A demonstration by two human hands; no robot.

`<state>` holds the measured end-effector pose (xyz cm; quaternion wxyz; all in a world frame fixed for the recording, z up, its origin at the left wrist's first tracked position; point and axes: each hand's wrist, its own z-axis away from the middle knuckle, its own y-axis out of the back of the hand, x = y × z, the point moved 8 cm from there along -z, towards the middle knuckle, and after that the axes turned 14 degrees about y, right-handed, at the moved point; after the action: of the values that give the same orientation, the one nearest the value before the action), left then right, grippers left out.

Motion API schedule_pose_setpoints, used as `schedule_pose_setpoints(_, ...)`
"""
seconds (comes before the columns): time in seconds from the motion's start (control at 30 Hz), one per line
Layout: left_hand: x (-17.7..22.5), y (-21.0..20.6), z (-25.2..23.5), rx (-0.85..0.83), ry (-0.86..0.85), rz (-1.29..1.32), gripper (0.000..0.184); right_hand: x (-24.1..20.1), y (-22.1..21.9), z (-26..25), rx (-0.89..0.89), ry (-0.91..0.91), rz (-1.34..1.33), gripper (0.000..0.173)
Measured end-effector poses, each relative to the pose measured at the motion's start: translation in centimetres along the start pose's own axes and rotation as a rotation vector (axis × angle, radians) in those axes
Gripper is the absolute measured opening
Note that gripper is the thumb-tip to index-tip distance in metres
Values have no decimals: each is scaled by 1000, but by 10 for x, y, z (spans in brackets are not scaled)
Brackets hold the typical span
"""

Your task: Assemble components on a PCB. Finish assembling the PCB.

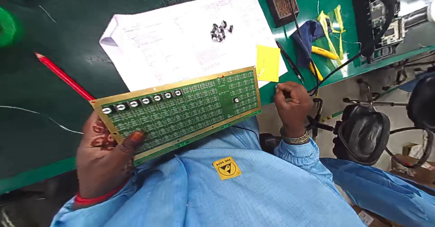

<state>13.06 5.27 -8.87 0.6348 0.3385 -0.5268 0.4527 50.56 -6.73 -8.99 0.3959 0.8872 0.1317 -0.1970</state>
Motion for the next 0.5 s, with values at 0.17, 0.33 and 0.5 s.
schedule_pose_setpoints(0.17, 1, -2, 0, 10, 8, -7, 65, 16, 2, 4, 109, -318, -568, 22)
schedule_pose_setpoints(0.33, 1, -2, 0, -14, -9, 15, 64, 10, -13, 3, 82, -500, -971, 27)
schedule_pose_setpoints(0.5, 0, -1, 0, -5, 10, 33, 65, -16, -27, -2, -29, -450, -1109, 24)
